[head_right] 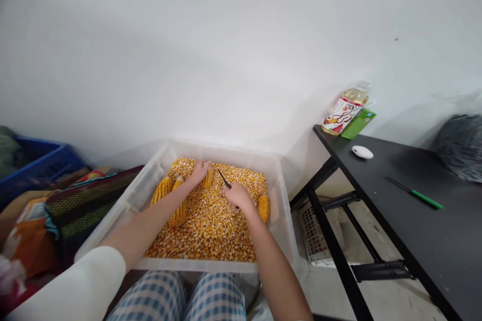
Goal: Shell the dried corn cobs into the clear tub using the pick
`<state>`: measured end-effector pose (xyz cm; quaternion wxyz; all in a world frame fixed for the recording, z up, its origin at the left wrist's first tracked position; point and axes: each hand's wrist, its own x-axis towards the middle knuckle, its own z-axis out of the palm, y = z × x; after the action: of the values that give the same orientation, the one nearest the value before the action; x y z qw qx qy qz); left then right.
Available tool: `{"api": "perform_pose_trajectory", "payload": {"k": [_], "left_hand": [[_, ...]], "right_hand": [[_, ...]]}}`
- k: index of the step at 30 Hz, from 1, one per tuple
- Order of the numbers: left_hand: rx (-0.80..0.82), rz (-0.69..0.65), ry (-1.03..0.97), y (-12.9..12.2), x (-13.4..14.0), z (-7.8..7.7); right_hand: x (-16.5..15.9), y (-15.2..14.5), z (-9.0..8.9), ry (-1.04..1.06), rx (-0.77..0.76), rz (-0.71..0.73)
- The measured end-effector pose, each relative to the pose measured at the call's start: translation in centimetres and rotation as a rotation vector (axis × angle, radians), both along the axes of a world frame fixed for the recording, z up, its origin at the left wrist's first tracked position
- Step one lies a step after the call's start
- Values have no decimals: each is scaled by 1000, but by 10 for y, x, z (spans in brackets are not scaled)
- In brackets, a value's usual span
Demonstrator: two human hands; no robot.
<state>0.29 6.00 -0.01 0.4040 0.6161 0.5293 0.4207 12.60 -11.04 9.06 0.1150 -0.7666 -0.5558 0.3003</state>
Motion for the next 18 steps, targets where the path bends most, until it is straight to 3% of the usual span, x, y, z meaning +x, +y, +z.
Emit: {"api": "perform_pose_trajectory", "payload": {"k": [6, 18], "left_hand": [[17, -21, -43, 4, -12, -3], [160, -4, 185, 10, -6, -12]], "right_hand": [[4, -6, 12, 228, -55, 47], [-1, -4, 3, 211, -73, 66]]}}
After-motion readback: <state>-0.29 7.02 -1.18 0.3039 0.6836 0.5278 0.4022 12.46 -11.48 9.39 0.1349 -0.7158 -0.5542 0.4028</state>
